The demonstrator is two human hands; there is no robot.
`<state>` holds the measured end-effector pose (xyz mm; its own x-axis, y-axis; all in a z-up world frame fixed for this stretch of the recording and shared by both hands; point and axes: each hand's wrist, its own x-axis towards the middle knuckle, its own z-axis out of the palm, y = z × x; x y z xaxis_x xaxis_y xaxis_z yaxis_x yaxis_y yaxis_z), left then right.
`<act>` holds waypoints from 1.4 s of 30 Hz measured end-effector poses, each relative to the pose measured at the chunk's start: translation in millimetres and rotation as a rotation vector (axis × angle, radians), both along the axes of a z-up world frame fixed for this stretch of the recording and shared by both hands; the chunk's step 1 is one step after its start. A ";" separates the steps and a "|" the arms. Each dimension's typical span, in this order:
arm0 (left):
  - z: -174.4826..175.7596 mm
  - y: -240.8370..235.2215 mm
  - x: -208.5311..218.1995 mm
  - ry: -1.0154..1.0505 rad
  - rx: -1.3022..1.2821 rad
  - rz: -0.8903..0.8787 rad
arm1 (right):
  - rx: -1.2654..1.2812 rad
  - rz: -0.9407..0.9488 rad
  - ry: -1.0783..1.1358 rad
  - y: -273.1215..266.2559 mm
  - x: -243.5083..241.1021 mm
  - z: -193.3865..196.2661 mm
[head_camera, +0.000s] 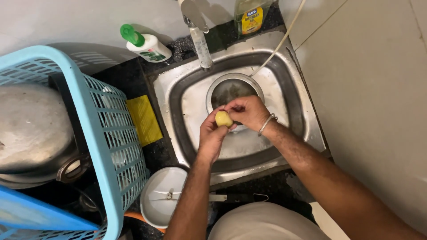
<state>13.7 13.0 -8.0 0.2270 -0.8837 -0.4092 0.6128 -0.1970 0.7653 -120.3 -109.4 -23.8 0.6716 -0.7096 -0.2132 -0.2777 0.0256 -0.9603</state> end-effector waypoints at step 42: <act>-7.1 -11.5 -9.6 0.171 0.057 0.243 | 0.162 -0.266 -0.083 16.1 -0.5 -16.9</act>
